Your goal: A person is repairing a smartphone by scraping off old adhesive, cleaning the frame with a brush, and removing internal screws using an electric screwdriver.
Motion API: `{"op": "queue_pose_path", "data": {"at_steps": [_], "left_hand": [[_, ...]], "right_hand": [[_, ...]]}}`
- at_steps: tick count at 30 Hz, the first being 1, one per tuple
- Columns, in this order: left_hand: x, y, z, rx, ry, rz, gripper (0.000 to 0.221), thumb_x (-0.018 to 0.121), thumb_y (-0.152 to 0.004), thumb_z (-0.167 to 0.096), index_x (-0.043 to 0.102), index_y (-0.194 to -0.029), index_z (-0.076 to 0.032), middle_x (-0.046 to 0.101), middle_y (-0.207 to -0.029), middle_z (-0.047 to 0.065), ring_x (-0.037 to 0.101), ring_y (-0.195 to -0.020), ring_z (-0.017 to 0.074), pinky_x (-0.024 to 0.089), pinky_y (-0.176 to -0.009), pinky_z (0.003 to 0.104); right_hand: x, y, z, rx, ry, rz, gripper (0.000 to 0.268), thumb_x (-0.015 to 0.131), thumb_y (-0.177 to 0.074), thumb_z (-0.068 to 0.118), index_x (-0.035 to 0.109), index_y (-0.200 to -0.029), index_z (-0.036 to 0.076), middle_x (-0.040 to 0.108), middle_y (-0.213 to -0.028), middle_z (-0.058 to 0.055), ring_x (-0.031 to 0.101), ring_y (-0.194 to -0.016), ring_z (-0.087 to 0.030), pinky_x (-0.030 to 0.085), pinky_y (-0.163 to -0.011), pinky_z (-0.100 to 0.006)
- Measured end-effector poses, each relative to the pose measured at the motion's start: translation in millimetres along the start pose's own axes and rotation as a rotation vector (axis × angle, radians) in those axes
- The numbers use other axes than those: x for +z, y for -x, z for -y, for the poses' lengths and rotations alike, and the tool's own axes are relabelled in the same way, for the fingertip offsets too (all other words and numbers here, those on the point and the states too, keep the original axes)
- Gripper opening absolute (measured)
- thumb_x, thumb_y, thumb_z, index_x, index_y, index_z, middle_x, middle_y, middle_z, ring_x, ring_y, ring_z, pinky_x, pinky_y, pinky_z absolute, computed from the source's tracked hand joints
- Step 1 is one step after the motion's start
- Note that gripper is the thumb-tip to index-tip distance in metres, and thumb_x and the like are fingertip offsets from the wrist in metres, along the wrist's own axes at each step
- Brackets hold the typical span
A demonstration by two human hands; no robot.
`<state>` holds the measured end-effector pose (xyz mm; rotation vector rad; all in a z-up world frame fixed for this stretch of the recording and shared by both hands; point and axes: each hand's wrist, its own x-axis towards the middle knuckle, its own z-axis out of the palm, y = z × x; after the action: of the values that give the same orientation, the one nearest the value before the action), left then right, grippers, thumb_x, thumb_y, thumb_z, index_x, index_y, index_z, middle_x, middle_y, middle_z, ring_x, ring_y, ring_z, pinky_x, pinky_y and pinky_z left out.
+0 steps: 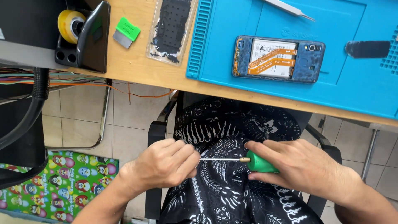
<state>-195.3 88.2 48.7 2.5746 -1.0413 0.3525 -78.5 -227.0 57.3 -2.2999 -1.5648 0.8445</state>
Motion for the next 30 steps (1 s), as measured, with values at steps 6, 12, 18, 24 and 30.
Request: {"op": "queue_pose_path", "data": {"at_steps": [6,12,18,24,30], "left_hand": [[18,157,14,-0.522,-0.119,-0.103,0.017,0.051,-0.098,-0.005,0.059,-0.083,-0.007,0.058,-0.073,0.006,0.052,-0.06,0.0217,0.044,-0.052,0.039],[75,242,36,-1.584,-0.069,0.367,0.027,0.047,-0.095,-0.024,0.069,-0.094,-0.007,0.067,-0.078,0.031,0.059,-0.077,0.0571,0.045,-0.072,0.058],[64,172,44,-1.545,0.09,0.982,0.066,0.041,-0.104,-0.063,0.067,-0.073,-0.01,0.076,-0.077,0.01,0.068,-0.082,0.0404,0.049,-0.072,0.049],[35,-23,53,-0.675,0.256,0.011,0.014,0.074,-0.094,-0.018,0.075,-0.104,-0.008,0.079,-0.092,0.004,0.07,-0.063,0.0176,0.056,-0.06,0.035],[52,-141,84,-0.459,0.161,-0.148,0.025,0.066,-0.105,-0.02,0.068,-0.122,-0.003,0.068,-0.11,0.01,0.061,-0.101,0.0297,0.049,-0.082,0.042]], "right_hand": [[11,33,-16,0.22,-0.052,0.077,0.068,0.065,-0.084,0.069,0.053,-0.137,0.028,0.078,-0.111,0.002,0.08,-0.056,-0.029,0.065,-0.048,-0.051],[13,52,-42,0.45,-0.051,-0.166,0.073,0.076,-0.072,0.061,0.057,-0.134,0.027,0.078,-0.112,0.008,0.08,-0.078,-0.027,0.062,-0.067,-0.047],[-10,56,-85,0.671,0.277,-0.235,0.07,0.068,-0.076,0.07,0.061,-0.132,0.03,0.079,-0.103,-0.003,0.077,-0.073,-0.031,0.06,-0.059,-0.042],[-37,37,-125,0.661,0.609,-0.204,0.059,0.058,-0.092,0.08,0.064,-0.132,0.036,0.075,-0.104,0.015,0.075,-0.079,-0.018,0.053,-0.057,-0.033],[-59,29,-126,0.605,0.471,-0.21,0.066,0.067,-0.085,0.072,0.066,-0.133,0.026,0.078,-0.121,0.007,0.077,-0.087,-0.016,0.056,-0.059,-0.031]]}}
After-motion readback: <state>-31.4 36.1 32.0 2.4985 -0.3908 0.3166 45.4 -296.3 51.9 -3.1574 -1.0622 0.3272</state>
